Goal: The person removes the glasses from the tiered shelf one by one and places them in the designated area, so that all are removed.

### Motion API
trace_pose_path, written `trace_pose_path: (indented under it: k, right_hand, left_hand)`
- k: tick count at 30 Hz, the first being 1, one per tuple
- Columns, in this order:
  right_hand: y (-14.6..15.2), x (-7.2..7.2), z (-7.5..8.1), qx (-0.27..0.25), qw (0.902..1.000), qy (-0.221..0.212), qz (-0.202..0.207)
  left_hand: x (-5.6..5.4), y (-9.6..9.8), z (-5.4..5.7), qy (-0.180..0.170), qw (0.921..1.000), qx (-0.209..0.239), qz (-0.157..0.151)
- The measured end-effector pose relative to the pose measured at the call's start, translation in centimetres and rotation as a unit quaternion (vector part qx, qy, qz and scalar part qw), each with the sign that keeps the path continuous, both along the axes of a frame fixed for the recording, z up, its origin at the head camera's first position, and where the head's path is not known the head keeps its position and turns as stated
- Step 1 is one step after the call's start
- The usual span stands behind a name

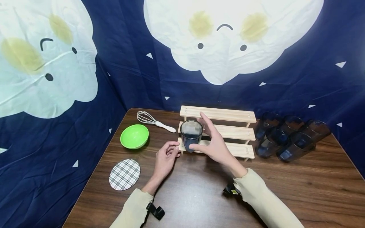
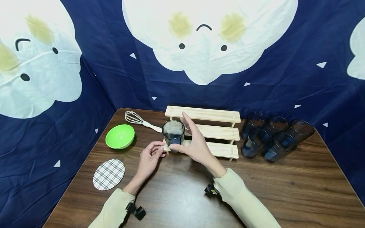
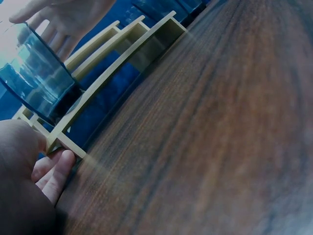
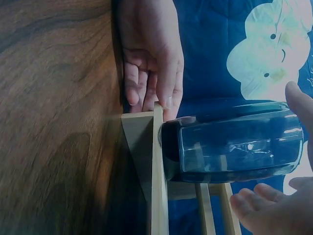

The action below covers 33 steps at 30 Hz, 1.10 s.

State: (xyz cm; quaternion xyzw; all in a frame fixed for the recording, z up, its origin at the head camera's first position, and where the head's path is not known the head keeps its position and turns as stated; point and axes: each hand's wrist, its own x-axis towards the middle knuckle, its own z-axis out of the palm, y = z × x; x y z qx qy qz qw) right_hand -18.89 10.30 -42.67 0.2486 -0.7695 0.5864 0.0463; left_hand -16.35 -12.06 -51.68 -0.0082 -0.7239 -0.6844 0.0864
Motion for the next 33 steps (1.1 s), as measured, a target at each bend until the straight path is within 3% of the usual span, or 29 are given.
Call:
trace_pose_path:
  k: [12,33]
  right_hand:
    - [-0.9,-0.8,-0.5,-0.029,0.9995,0.009,0.000]
    - [-1.1,-1.0,-0.5,0.009,0.9999,0.002,-0.010]
  left_hand:
    - [0.0,-0.1,0.1,0.004,1.0000,0.004,-0.001]
    - [0.1,-0.1,0.1,0.000,1.0000,0.003,-0.004]
